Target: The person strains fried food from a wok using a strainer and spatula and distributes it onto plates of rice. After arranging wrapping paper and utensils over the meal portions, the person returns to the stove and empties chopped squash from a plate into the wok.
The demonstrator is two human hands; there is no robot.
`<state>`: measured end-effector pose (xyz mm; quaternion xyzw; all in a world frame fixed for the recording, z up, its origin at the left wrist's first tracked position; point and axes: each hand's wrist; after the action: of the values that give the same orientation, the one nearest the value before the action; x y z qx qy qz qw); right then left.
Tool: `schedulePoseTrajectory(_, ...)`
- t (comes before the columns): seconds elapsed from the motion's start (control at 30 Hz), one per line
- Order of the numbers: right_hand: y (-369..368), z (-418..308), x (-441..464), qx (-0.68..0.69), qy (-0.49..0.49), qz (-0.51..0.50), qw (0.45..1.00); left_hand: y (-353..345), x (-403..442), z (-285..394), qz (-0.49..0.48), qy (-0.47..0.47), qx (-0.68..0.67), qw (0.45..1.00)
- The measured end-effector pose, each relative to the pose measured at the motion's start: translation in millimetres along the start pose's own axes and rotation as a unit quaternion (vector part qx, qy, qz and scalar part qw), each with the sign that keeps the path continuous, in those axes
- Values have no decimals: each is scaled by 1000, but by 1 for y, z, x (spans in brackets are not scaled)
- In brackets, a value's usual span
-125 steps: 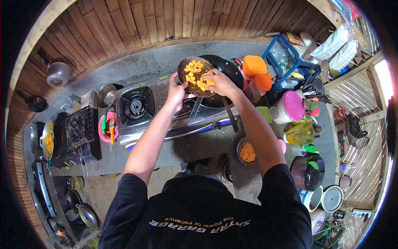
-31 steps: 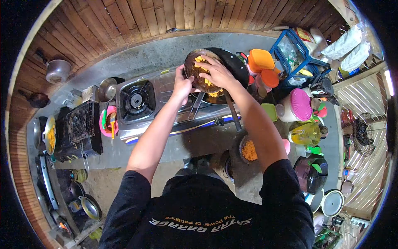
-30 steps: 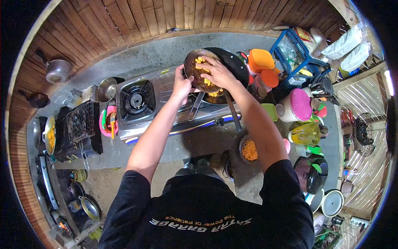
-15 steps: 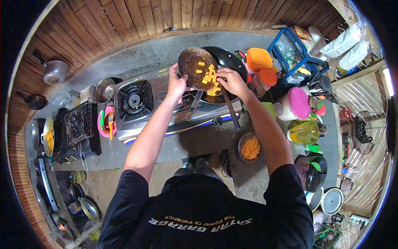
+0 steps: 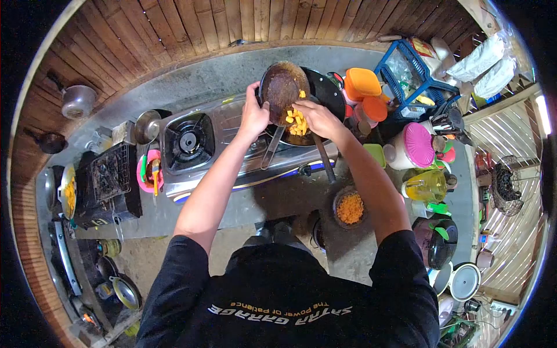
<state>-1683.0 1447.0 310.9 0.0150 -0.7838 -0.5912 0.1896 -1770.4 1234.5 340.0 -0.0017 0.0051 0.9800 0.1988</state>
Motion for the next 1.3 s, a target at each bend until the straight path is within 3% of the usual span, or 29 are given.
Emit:
schedulePoseTrajectory(0.1,3,5,-12,20,2,12,1000,-1,3,-3,10,-101,90,991)
schedulePoseTrajectory(0.2,4,11,-13,60,8,54,997,-2,-2,7,3,-104,134,986)
schedulePoseTrajectory(0.3,13,7,-5,27,-56,138,989,-2,-1,7,-23,-142,153,978)
schedulePoseTrajectory(0.33,19,4,-3,29,-121,81,989,-2,-1,7,-26,-152,161,975)
schedulePoseTrajectory(0.43,7,11,6,-109,-68,108,986,-6,-3,12,-32,-176,179,968)
schedulePoseTrajectory(0.57,-7,0,-7,-99,-56,34,993,-6,-2,19,-25,-211,159,964)
schedulePoseTrajectory(0.67,0,-8,-21,-51,-60,-85,993,2,1,20,-17,-222,157,962)
schedulePoseTrajectory(0.87,22,-30,-6,-113,-43,102,987,-7,-6,26,-21,-226,185,956)
schedulePoseTrajectory(0.97,13,-31,-19,-155,15,-19,988,-9,-8,30,3,-222,189,957)
schedulePoseTrajectory(1.0,14,-27,-20,-181,-17,-160,970,-7,-6,31,15,-222,186,957)
schedulePoseTrajectory(1.13,27,-46,-17,-168,-53,102,979,-4,-4,30,16,-205,186,961)
schedulePoseTrajectory(1.23,35,-77,7,-128,-24,98,987,-16,-4,21,0,-235,139,962)
schedulePoseTrajectory(1.3,17,-69,1,-108,-32,72,991,-17,-8,31,4,-194,133,972)
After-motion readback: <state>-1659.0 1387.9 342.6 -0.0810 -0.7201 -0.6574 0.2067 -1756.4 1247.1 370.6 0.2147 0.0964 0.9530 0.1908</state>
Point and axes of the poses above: each hand's wrist, its own x-axis towards the middle knuckle, its own y-axis out of the back of the hand, z = x × y, and after that the axes turned 10 degrees about -x, right-handed
